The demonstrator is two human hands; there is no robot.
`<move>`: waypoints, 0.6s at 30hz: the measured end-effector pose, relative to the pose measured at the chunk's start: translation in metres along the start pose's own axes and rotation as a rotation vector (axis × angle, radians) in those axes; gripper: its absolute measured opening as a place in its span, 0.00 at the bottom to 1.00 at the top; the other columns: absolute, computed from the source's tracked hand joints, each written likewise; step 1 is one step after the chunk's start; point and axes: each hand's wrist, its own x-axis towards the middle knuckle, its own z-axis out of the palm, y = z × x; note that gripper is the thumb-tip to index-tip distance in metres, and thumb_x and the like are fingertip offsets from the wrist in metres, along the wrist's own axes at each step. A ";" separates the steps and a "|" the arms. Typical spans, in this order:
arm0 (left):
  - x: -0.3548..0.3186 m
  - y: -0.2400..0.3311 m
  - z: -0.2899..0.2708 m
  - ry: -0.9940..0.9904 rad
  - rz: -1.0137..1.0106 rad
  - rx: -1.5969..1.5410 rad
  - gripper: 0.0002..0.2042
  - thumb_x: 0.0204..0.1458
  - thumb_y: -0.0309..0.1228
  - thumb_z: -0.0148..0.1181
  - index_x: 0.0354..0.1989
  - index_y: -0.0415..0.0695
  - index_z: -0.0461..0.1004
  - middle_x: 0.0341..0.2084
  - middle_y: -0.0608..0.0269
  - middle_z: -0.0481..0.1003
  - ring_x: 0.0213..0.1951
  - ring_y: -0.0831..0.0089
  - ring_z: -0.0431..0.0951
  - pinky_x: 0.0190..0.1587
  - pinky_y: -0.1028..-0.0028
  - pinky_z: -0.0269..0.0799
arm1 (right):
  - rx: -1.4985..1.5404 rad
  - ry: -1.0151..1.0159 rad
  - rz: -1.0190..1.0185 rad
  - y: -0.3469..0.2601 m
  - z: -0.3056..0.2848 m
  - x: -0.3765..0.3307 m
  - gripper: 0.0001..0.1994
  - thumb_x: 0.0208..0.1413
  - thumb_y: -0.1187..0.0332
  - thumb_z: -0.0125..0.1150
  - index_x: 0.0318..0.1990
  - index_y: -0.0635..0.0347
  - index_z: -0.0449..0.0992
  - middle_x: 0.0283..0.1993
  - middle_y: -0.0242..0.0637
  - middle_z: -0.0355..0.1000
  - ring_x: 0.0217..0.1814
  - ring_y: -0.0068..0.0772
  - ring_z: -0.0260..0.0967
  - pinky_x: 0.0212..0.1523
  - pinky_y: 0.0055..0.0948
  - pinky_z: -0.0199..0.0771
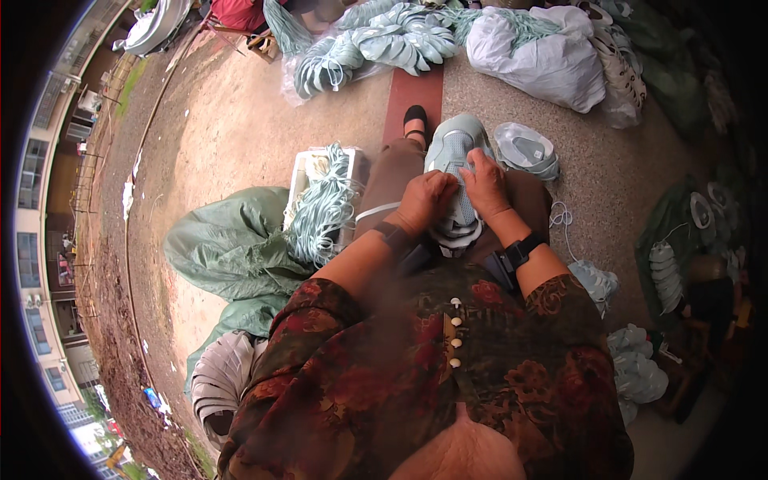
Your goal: The person laces a shoe by hand, threading a lace through the eyelets and pulling it tight. They then set the shoe aside, pick up another shoe, and begin threading a lace through its eyelets.
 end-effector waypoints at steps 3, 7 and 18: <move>0.005 0.008 -0.007 -0.062 -0.075 -0.029 0.04 0.45 0.25 0.60 0.30 0.43 0.72 0.23 0.56 0.72 0.29 0.55 0.75 0.32 0.63 0.72 | 0.031 -0.148 0.079 0.006 -0.012 0.016 0.12 0.45 0.69 0.63 0.33 0.60 0.65 0.29 0.49 0.70 0.35 0.56 0.68 0.36 0.47 0.67; 0.018 0.014 -0.019 -0.090 -0.169 0.008 0.02 0.45 0.24 0.59 0.26 0.42 0.73 0.24 0.55 0.73 0.30 0.55 0.75 0.34 0.64 0.71 | -0.175 -0.291 -0.091 0.006 -0.013 0.030 0.11 0.47 0.67 0.62 0.30 0.61 0.67 0.27 0.51 0.71 0.33 0.58 0.69 0.33 0.48 0.68; 0.032 -0.013 -0.020 -0.019 -0.306 0.033 0.02 0.41 0.25 0.60 0.23 0.40 0.75 0.25 0.53 0.75 0.30 0.56 0.76 0.33 0.64 0.72 | -0.230 -0.333 -0.087 0.004 -0.006 0.035 0.07 0.47 0.68 0.60 0.26 0.59 0.69 0.28 0.49 0.71 0.34 0.56 0.70 0.34 0.47 0.68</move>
